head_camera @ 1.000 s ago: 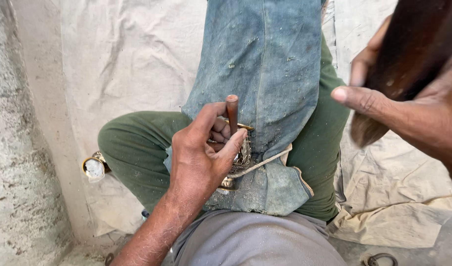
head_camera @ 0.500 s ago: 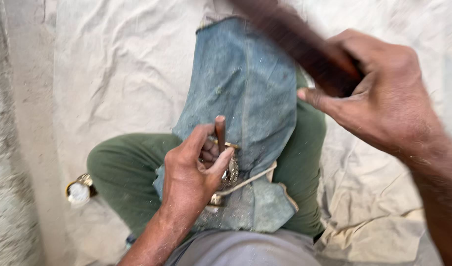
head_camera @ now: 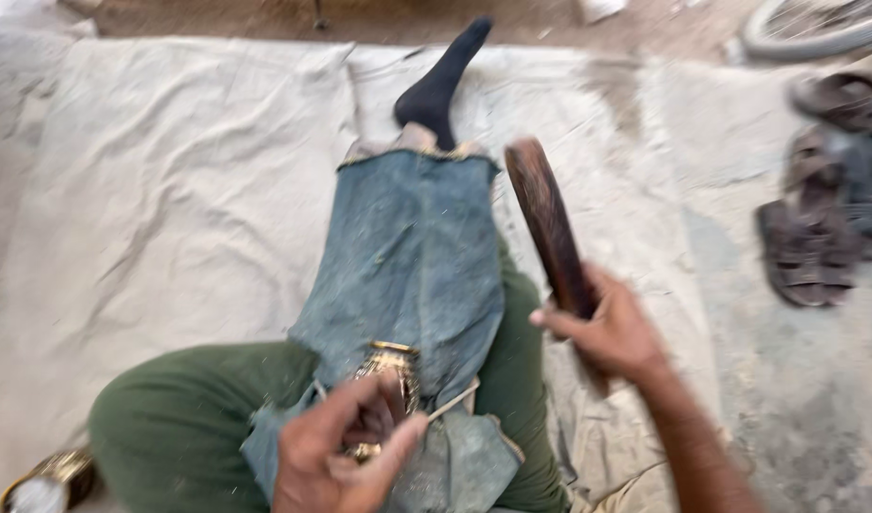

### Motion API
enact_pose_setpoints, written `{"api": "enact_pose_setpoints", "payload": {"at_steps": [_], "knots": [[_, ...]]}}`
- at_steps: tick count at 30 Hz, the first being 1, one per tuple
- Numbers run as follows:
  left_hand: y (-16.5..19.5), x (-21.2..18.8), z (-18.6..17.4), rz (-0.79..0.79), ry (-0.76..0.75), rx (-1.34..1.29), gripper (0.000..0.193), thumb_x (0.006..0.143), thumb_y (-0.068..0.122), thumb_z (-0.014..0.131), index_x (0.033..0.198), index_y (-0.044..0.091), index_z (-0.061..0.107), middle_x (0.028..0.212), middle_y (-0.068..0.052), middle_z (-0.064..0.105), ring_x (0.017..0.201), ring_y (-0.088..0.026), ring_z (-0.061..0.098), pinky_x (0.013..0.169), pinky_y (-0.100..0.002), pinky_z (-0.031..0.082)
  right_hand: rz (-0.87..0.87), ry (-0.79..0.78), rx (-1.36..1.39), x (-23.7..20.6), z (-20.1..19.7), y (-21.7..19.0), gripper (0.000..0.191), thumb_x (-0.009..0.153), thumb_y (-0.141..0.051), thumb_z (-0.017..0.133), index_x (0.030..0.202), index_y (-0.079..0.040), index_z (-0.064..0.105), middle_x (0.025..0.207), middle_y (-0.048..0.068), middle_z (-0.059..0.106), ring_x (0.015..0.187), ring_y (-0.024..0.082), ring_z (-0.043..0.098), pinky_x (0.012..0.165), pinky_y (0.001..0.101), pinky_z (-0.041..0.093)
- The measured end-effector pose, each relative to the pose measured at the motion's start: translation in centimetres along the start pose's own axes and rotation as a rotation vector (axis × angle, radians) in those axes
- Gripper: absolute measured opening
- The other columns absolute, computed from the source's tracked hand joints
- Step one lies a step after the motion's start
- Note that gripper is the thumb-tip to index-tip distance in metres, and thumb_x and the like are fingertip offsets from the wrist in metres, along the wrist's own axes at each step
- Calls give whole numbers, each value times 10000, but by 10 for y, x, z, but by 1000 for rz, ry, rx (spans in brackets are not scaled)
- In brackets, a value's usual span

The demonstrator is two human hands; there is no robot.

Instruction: The person sits on the ground with a brass vessel resting on a cloth pad on their lap. They hold a punch against the vessel's surface with one hand and repeatedly strike it with a wooden mallet held in the other hand, repositioning the punch to work different spots on the vessel body.

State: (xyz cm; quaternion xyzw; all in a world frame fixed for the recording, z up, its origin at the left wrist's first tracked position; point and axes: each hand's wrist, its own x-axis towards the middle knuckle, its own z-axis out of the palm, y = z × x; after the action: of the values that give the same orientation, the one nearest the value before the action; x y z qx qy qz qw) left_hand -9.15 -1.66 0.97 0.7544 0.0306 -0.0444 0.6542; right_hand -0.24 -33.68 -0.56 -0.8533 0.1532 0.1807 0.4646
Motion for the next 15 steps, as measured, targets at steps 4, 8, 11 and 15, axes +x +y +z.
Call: {"api": "enact_pose_setpoints", "payload": {"at_steps": [4,8,11,15], "knots": [[-44,2,6,455,-394,118,300,790,84,861,1068,53,753,749,-34,681,667,-122,732,583,-295,589,174,39,560,-32,57,79,448,704,-69,870,1071,8,625,752,72,679,598,197,682,544,324,573],[-70,3,19,582,-430,302,182,844,170,859,915,62,731,625,-51,562,545,-160,676,484,-380,552,317,63,857,-68,101,119,460,724,16,843,1126,51,622,763,79,664,620,194,673,557,323,567],[-79,10,17,830,-440,293,174,850,102,825,960,27,713,665,-51,564,588,-172,674,496,-375,562,330,128,923,-76,111,118,501,750,36,824,1205,79,617,801,90,678,680,176,691,606,311,577],[-75,13,13,922,-386,263,203,829,84,789,996,10,701,733,-71,619,653,-197,700,513,-371,558,356,255,981,-86,109,100,548,772,35,784,1283,73,591,813,104,668,700,215,712,642,330,589]]}}
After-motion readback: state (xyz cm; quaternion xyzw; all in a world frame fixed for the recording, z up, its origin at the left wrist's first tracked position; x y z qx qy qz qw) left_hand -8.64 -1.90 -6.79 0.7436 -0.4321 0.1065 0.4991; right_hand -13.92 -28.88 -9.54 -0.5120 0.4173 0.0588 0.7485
